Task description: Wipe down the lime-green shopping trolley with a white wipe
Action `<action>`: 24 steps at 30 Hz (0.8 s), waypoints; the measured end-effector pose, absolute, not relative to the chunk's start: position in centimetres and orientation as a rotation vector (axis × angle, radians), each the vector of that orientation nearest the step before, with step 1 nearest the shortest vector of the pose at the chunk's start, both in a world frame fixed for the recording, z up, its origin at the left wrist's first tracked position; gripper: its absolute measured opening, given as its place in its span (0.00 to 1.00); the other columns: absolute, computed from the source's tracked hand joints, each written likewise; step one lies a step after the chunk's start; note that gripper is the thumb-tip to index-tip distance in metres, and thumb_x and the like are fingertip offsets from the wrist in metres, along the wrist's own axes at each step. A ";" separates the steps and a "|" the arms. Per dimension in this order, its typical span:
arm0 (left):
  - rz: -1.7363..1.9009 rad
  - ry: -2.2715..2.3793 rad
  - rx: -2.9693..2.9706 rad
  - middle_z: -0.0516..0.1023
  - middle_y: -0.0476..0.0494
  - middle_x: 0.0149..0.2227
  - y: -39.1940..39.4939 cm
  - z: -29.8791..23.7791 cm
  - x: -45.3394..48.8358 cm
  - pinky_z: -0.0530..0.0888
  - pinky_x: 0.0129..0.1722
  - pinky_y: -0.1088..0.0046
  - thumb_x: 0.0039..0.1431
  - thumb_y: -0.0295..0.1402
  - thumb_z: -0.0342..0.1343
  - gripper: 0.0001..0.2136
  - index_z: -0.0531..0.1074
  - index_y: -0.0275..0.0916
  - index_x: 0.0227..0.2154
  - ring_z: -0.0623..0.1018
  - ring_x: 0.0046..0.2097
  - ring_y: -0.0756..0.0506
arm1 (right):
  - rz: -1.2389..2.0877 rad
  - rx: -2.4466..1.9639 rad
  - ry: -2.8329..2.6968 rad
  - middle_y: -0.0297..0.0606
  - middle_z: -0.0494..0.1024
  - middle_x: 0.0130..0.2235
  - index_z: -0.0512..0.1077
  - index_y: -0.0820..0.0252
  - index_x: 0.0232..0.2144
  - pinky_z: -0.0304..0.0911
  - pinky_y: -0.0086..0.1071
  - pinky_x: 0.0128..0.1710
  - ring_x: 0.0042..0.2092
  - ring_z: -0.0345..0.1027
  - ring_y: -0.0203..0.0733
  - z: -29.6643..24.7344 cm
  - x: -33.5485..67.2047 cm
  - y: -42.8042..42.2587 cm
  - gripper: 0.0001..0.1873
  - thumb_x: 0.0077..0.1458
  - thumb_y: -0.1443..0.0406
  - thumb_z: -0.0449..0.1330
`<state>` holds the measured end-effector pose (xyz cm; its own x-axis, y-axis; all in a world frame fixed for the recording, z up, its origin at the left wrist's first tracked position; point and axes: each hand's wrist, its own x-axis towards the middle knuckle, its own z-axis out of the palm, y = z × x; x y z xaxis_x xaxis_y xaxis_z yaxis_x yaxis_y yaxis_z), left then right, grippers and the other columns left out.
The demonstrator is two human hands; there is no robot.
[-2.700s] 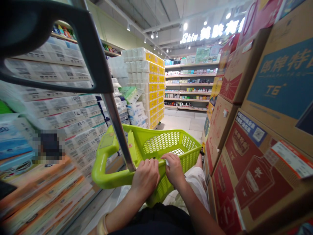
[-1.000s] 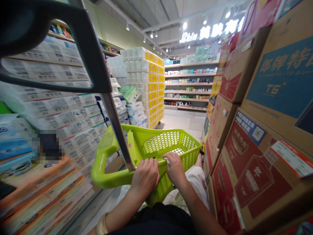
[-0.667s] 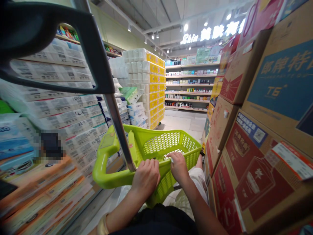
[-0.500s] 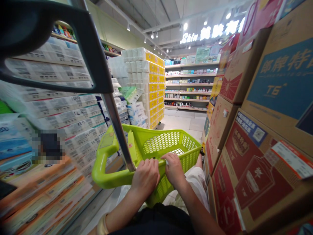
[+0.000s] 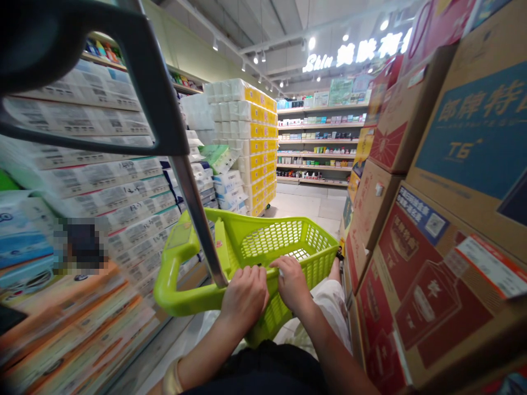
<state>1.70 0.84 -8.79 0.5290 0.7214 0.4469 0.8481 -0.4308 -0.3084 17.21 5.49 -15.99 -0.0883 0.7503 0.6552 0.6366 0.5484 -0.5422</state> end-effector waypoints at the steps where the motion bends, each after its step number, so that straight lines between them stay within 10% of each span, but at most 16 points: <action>1: -0.336 -1.271 -2.268 0.72 0.40 0.30 0.9 -8.8 1.7 0.62 0.33 0.64 0.60 0.28 0.50 0.05 0.70 0.34 0.35 0.70 0.32 0.41 | 0.151 -1.131 -1.810 0.38 0.78 0.41 0.76 0.53 0.38 0.63 0.43 0.54 0.48 0.68 0.45 -15.8 16.8 5.3 0.28 0.40 0.81 0.49; 24: -0.298 -1.280 -2.252 0.73 0.41 0.29 0.9 -8.8 1.7 0.63 0.33 0.65 0.60 0.29 0.52 0.04 0.69 0.35 0.32 0.71 0.32 0.42 | 0.109 -1.238 -1.758 0.42 0.78 0.41 0.76 0.57 0.39 0.64 0.45 0.51 0.46 0.68 0.48 -16.1 17.8 5.9 0.25 0.42 0.80 0.51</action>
<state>1.74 0.91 -8.79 0.5274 0.7305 0.4339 0.8470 -0.4125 -0.3352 17.80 5.90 -16.10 -0.0370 0.7701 0.6369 0.6856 0.4832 -0.5445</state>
